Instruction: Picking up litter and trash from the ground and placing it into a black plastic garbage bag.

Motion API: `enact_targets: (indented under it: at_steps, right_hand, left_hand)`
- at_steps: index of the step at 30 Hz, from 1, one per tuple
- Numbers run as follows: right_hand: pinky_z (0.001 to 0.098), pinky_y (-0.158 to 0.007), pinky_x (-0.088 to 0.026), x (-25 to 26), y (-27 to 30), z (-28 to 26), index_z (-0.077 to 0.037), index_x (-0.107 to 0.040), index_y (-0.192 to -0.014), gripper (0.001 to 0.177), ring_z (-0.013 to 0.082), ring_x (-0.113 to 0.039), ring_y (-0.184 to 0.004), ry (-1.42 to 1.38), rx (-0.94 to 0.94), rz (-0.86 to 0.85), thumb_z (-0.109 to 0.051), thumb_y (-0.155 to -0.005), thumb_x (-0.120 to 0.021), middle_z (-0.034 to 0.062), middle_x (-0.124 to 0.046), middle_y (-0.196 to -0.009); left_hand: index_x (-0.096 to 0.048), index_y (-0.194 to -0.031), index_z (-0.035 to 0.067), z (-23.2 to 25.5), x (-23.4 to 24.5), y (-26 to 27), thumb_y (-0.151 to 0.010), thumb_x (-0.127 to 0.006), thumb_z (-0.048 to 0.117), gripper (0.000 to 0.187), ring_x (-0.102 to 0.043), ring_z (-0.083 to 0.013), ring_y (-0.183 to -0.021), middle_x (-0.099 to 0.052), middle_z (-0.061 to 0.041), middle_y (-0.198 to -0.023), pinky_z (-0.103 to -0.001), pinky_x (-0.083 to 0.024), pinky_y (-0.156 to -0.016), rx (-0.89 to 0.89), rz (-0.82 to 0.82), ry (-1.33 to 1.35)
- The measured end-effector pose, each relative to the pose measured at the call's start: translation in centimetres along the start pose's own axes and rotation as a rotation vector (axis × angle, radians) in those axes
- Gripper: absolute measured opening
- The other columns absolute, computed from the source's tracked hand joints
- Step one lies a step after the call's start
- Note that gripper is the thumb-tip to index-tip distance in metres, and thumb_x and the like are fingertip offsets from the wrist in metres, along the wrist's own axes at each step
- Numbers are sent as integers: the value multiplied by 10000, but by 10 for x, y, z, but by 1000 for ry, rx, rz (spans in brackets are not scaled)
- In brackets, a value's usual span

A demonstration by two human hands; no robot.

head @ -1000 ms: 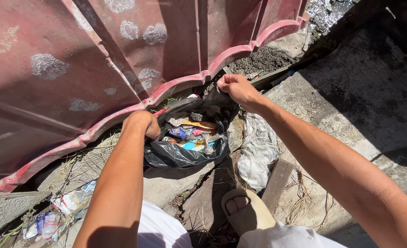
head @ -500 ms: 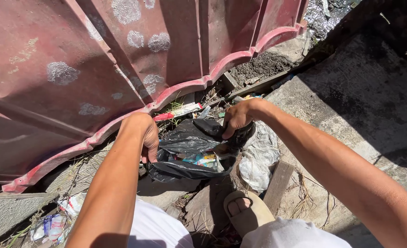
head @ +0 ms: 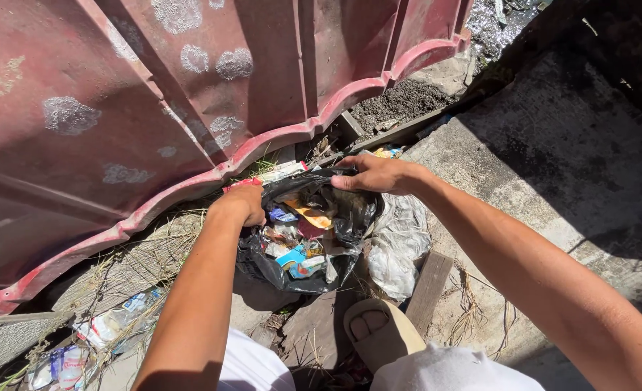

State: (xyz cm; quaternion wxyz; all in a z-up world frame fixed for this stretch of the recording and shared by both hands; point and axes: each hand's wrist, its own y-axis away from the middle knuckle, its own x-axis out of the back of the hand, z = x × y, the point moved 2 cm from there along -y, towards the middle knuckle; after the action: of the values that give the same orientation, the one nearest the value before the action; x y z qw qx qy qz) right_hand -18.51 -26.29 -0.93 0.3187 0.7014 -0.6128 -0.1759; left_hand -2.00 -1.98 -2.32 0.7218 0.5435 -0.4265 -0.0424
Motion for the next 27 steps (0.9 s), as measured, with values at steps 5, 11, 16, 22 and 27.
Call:
enact_targets:
  at_steps: [5, 11, 16, 22, 27]
  right_hand:
    - [403, -996, -475, -9, 12, -17, -5, -657, -1301, 681, 264, -624, -1136, 200, -51, -16, -481, -830, -780, 195, -699, -1215]
    - [330, -921, -511, -14, 6, -9, -15, -712, -1166, 427, 137, -656, -999, -116, -38, -57, -374, -936, -694, 72, -739, -1084]
    - [387, -760, -495, -15, 1, 7, 2, -684, -1095, 318, 189, -585, -858, -414, -126, -184, -309, -1037, -647, 80, -665, -985]
    - [339, -703, -483, -29, 16, -27, -83, -711, -1059, 274, 124, -599, -793, -263, -260, -212, -343, -998, -651, -10, -698, -880]
    - [284, -770, -497, -18, -16, 19, -32, -730, -1001, 406, 81, -585, -821, -13, 12, -5, -436, -974, -692, 1, -683, -865]
  left_hand:
    - [-687, -1273, 32, 2, 26, 28, -790, -606, 66, 490, -650, -344, -1256, -659, -214, -1350, -430, -538, -1034, 75, -39, 123]
    - [-727, -1197, -29, -3, 33, 39, -768, -556, 162, 499, -695, -324, -1136, -706, -211, -1274, -418, -526, -945, 19, -69, 186]
    - [-688, -1125, 31, -9, 30, 56, -761, -588, 165, 401, -643, -297, -918, -716, -163, -1102, -459, -500, -772, 154, -306, 390]
    - [-682, -1098, 16, -9, 19, 63, -763, -690, 292, 434, -590, -273, -921, -662, -175, -1093, -431, -464, -811, 239, -456, 310]
    - [-618, -1347, 91, -9, 1, 33, -730, -891, 517, 798, -602, -292, -1232, -611, -151, -1426, -457, -432, -1064, 79, -385, 144]
